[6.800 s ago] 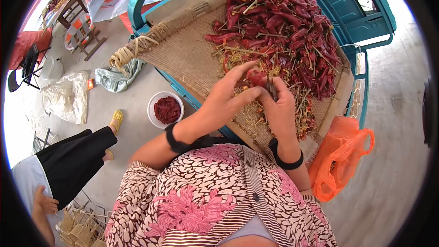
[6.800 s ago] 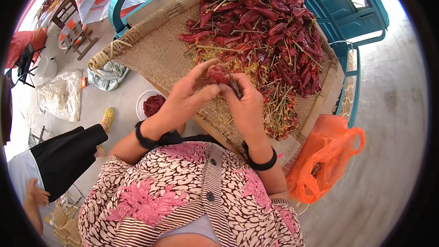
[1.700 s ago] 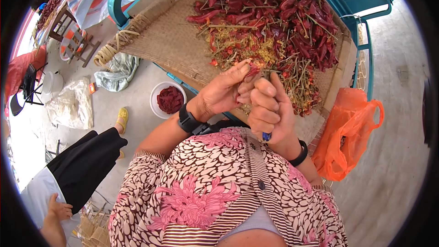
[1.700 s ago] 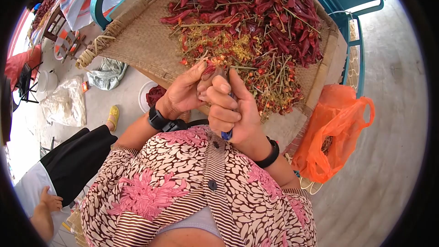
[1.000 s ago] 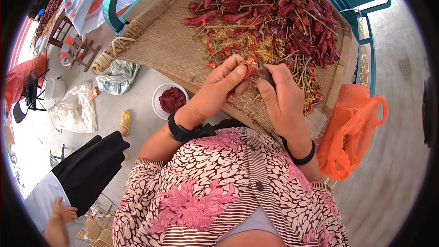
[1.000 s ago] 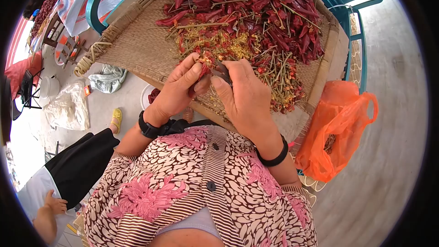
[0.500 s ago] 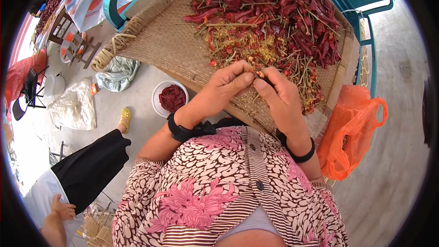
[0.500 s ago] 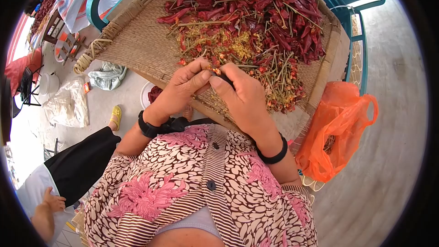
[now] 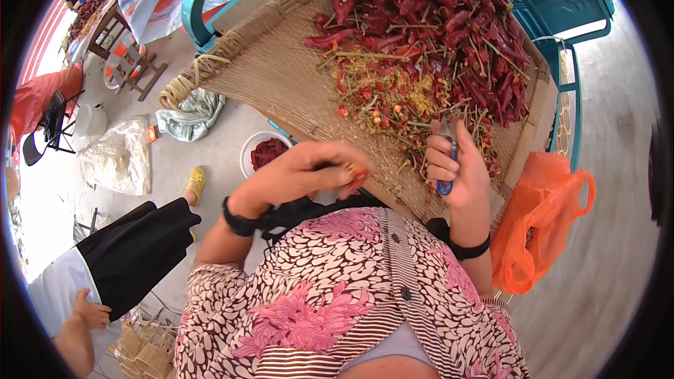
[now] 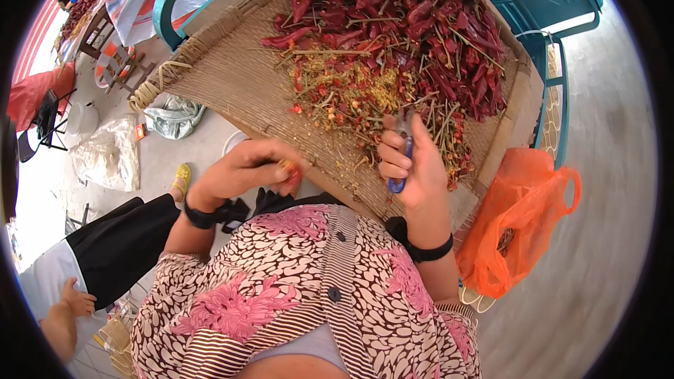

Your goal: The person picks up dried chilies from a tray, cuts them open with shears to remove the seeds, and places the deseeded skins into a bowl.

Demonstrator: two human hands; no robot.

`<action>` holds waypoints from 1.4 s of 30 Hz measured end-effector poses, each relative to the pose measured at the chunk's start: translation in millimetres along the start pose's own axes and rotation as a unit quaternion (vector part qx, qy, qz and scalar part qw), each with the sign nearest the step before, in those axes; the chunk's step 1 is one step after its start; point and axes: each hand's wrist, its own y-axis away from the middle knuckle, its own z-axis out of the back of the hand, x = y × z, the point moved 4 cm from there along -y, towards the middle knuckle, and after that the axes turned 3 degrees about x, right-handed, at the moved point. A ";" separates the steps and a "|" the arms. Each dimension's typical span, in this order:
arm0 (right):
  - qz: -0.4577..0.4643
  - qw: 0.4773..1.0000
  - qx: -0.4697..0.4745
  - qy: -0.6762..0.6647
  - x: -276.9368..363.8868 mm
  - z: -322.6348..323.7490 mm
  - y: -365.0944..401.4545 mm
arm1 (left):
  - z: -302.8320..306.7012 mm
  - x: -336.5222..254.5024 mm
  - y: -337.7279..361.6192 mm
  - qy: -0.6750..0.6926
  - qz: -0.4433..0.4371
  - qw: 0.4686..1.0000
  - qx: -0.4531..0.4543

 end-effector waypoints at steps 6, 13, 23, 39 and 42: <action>0.096 0.973 -0.060 0.201 1.4 -7.6 4.3 | 94.3 87.5 89.9 -0.121 0.232 0.962 -0.073; 0.072 0.964 -0.045 0.250 -18.4 -12.8 -8.4 | 189.0 293.4 165.3 -0.156 0.280 0.895 -0.311; 0.182 0.858 -0.151 0.457 -17.4 -12.6 11.0 | 67.1 79.4 72.2 -0.143 0.272 0.946 0.099; 0.240 0.642 -0.041 0.727 -50.4 -41.3 30.0 | 132.6 -19.2 -90.0 -0.745 0.045 0.633 -0.205; 0.238 0.643 -0.034 0.728 -47.7 -37.4 35.2 | 124.9 -20.9 -85.5 -0.740 0.008 0.622 -0.254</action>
